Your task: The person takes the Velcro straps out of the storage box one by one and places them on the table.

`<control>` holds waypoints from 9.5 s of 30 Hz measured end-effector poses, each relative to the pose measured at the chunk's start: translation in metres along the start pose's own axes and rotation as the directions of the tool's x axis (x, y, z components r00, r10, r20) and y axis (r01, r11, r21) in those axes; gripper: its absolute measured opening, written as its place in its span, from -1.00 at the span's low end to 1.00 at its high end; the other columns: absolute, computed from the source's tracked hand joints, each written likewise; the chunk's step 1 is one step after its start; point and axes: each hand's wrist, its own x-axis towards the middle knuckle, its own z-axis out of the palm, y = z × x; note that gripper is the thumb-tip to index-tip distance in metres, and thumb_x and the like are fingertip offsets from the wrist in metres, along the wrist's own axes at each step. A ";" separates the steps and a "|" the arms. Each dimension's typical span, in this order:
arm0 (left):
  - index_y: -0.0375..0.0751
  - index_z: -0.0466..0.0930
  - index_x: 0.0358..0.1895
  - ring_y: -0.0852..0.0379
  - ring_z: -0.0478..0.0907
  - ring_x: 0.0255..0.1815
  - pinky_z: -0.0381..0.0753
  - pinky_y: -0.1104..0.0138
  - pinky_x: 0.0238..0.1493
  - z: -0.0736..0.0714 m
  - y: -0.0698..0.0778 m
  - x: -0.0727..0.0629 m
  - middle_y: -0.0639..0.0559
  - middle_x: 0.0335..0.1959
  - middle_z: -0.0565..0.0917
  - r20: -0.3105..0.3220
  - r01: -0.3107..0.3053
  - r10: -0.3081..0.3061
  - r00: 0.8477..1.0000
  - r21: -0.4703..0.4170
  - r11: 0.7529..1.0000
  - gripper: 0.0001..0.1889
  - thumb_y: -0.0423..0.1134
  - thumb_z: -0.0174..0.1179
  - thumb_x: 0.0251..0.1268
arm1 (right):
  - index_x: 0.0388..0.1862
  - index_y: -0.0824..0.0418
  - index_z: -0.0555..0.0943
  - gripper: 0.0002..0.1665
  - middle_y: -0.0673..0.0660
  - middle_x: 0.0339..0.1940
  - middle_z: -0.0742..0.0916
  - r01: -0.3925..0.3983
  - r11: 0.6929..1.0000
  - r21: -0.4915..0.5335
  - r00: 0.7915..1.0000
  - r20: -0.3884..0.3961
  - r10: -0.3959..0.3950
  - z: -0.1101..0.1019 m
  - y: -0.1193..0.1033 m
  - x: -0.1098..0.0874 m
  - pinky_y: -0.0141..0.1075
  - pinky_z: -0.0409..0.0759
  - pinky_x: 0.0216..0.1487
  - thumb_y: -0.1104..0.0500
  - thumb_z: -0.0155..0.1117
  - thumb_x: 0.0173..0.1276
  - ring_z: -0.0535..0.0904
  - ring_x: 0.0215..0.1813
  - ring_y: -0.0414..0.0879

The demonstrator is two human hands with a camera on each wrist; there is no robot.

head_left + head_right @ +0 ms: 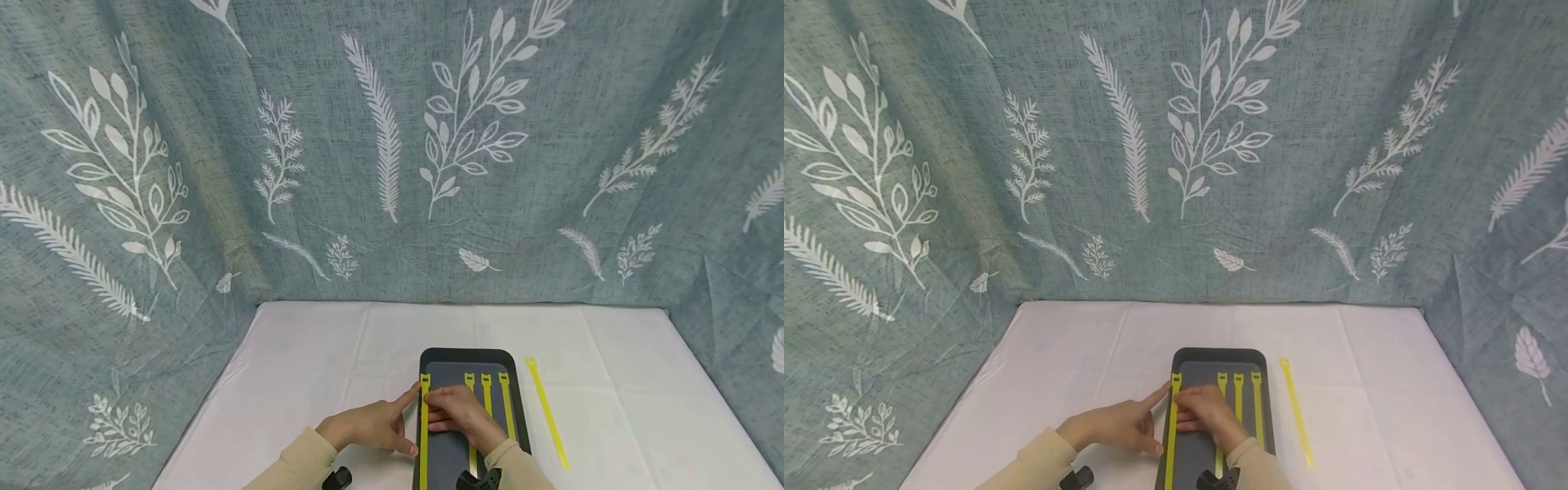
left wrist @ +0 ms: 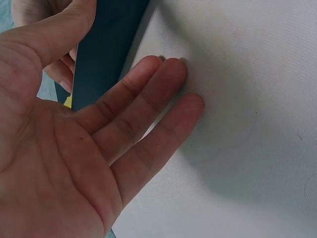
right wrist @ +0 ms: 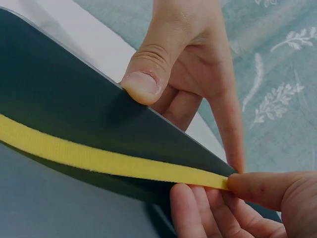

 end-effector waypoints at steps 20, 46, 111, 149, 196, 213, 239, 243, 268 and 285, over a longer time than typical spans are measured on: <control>0.31 -0.41 0.65 0.22 0.63 -0.47 0.56 0.35 -0.30 0.005 -0.036 0.024 0.19 -0.41 0.70 0.030 0.017 -0.019 0.999 0.045 0.999 0.25 0.29 0.41 0.11 | 0.18 0.46 0.58 -0.51 0.13 -0.19 0.76 0.110 0.994 0.024 0.994 -0.016 -0.110 -0.024 -0.018 -0.012 -0.26 0.75 -0.19 0.08 0.24 0.51 0.72 -0.24 -0.17; -0.02 -0.23 0.68 0.13 0.58 -0.50 0.47 0.40 -0.34 -0.001 0.014 -0.009 0.09 -0.44 0.66 -0.035 0.045 -0.045 0.998 -0.005 0.999 0.14 -0.11 0.45 0.23 | 0.30 0.33 0.52 -0.45 0.10 -0.04 0.79 0.262 0.957 -0.126 0.961 -0.061 -0.271 -0.065 -0.105 -0.041 -0.25 0.72 -0.17 -0.02 0.21 0.54 0.75 -0.10 -0.11; -0.02 -0.23 0.68 0.17 0.47 -0.52 0.49 0.30 -0.50 0.005 0.015 -0.010 0.07 -0.46 0.62 -0.023 0.047 -0.049 0.999 -0.106 0.993 0.13 -0.17 0.46 0.24 | 0.39 0.37 0.45 -0.22 -0.08 -0.09 0.78 -0.049 0.968 -0.247 0.949 -0.315 -0.032 -0.220 -0.052 -0.080 -0.29 0.69 -0.09 -0.21 0.21 0.50 0.67 -0.10 -0.24; 0.02 -0.21 0.68 0.11 0.53 -0.51 0.56 0.25 -0.51 0.005 0.014 -0.012 0.05 -0.45 0.64 -0.035 0.055 -0.059 0.998 -0.109 0.993 0.13 -0.15 0.46 0.23 | 0.26 0.47 0.50 -0.37 0.03 -0.32 0.77 -0.188 0.950 -0.249 0.895 -0.442 0.062 -0.213 -0.013 -0.051 -0.29 0.68 -0.35 0.01 0.24 0.43 0.66 -0.41 -0.20; 0.01 -0.21 0.68 0.11 0.52 -0.55 0.51 0.29 -0.51 0.007 0.015 -0.013 0.05 -0.47 0.62 -0.028 0.069 -0.072 0.997 -0.089 0.994 0.11 -0.15 0.45 0.24 | -0.44 0.25 0.63 -0.68 -0.02 -0.73 0.52 -0.186 0.867 -0.462 0.904 -0.426 -0.033 -0.217 -0.007 -0.059 -0.35 0.29 -0.59 0.04 0.24 0.43 0.35 -0.67 -0.19; -0.01 -0.22 0.68 0.12 0.52 -0.57 0.47 0.36 -0.48 0.008 0.016 -0.012 0.06 -0.48 0.61 -0.034 0.064 -0.068 0.997 -0.084 0.994 0.13 -0.17 0.46 0.23 | -0.51 0.23 0.58 -0.65 0.00 -0.71 0.56 -0.225 0.844 -0.486 0.889 -0.458 -0.027 -0.217 -0.005 -0.058 -0.34 0.34 -0.55 0.03 0.22 0.40 0.41 -0.64 -0.18; -0.03 -0.23 0.68 0.12 0.52 -0.56 0.47 0.36 -0.47 0.005 0.017 -0.014 0.08 -0.48 0.63 -0.011 0.071 -0.072 0.997 -0.057 0.996 0.12 -0.13 0.44 0.25 | -0.12 0.41 0.63 -0.62 -0.03 -0.51 0.66 -0.113 0.941 -0.319 0.933 -0.361 -0.011 -0.211 -0.043 -0.061 -0.39 0.61 -0.36 0.06 0.22 0.47 0.55 -0.47 -0.27; -0.04 -0.23 0.68 0.13 0.52 -0.57 0.48 0.36 -0.47 0.004 0.018 -0.013 0.08 -0.47 0.63 -0.011 0.069 -0.069 0.998 -0.057 0.996 0.12 -0.14 0.44 0.25 | -0.27 0.31 0.62 -0.69 -0.03 -0.54 0.63 -0.094 0.937 -0.337 0.937 -0.349 -0.032 -0.204 -0.053 -0.061 -0.38 0.61 -0.35 0.06 0.18 0.45 0.52 -0.48 -0.25; -0.03 -0.23 0.68 0.07 0.51 -0.56 0.51 0.25 -0.45 0.001 0.020 -0.012 0.02 -0.47 0.63 -0.002 0.085 -0.086 0.996 -0.079 0.993 0.12 -0.18 0.44 0.25 | 0.55 0.33 0.20 0.08 0.42 0.44 0.50 0.166 0.964 -0.206 0.977 -0.097 -0.189 -0.156 -0.107 -0.069 -0.09 0.63 0.24 -0.51 -0.17 0.48 0.63 0.30 0.10; -0.01 -0.26 0.68 0.11 0.51 -0.57 0.50 0.32 -0.45 0.004 0.018 -0.013 0.05 -0.48 0.65 -0.003 0.074 -0.075 0.997 -0.064 0.995 0.13 -0.15 0.44 0.25 | 0.54 0.36 0.19 -0.04 0.41 0.43 0.51 0.172 0.975 -0.143 0.984 -0.013 -0.175 -0.137 -0.094 -0.055 -0.12 0.64 0.22 -0.39 -0.16 0.58 0.62 0.30 0.12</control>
